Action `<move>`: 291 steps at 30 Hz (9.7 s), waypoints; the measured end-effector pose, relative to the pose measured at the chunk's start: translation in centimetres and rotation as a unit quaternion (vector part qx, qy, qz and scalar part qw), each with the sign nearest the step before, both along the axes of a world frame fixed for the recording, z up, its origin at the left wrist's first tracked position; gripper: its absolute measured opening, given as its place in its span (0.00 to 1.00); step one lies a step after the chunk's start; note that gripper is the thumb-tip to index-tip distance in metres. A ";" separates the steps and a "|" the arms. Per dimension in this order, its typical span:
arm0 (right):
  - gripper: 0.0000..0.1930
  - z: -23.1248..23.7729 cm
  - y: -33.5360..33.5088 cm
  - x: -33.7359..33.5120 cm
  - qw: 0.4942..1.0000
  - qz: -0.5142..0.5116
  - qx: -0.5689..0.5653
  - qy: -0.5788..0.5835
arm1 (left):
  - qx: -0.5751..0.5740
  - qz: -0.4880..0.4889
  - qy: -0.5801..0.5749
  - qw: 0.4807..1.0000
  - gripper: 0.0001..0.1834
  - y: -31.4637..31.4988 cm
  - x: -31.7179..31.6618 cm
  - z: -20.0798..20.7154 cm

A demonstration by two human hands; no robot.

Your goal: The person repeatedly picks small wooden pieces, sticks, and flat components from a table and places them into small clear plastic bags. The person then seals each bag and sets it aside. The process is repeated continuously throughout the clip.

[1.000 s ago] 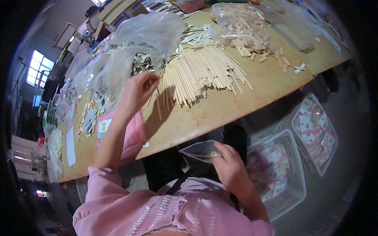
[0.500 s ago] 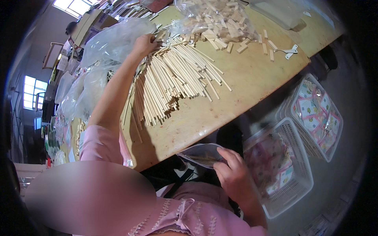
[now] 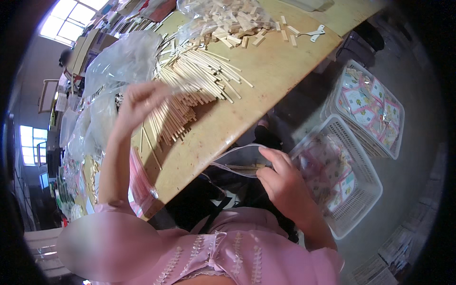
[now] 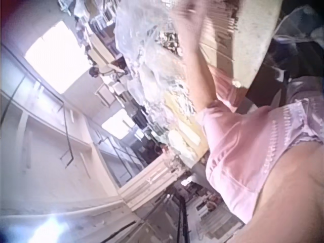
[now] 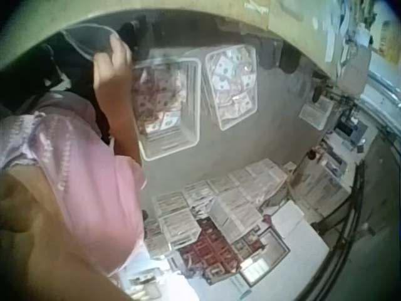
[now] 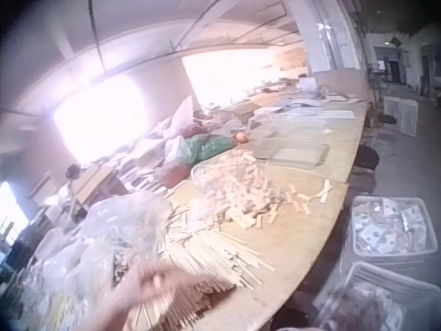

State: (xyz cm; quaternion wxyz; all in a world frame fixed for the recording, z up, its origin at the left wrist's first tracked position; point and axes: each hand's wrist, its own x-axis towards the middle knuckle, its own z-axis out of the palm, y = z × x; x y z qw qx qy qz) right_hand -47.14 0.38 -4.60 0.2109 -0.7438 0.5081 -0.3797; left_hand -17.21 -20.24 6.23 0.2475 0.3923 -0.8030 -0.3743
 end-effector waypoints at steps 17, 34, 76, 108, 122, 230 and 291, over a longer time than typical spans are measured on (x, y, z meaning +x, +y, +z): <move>0.07 -0.6 1.3 -0.3 0.999 0.031 0.034 -0.020 | -0.374 -0.087 -0.258 0.886 0.25 -13.1 -10.6 -5.9; 0.08 -1.7 0.4 -1.2 0.999 0.022 0.022 -0.044 | 0.156 -0.052 0.077 0.983 0.19 -15.4 -10.6 -6.2; 0.09 3.9 3.0 6.5 0.994 0.099 -0.029 -0.035 | -0.108 0.064 0.001 0.992 0.10 21.9 5.5 -7.2; 0.05 0.8 1.7 2.4 0.959 -0.004 0.176 -0.223 | -0.218 0.166 -0.010 0.962 0.06 26.8 8.6 -8.7; 0.12 -6.9 4.8 -14.1 0.885 -0.187 0.172 0.391 | -0.012 0.514 -0.057 0.856 0.13 28.5 20.1 -9.7; 0.05 -7.5 -0.5 10.7 0.933 0.274 0.070 0.222 | -0.139 0.640 -0.295 0.695 0.28 43.3 42.9 -13.0; 0.05 0.1 2.6 14.7 0.951 0.274 0.008 0.141 | -0.243 0.429 0.032 0.869 0.05 27.4 19.3 -7.8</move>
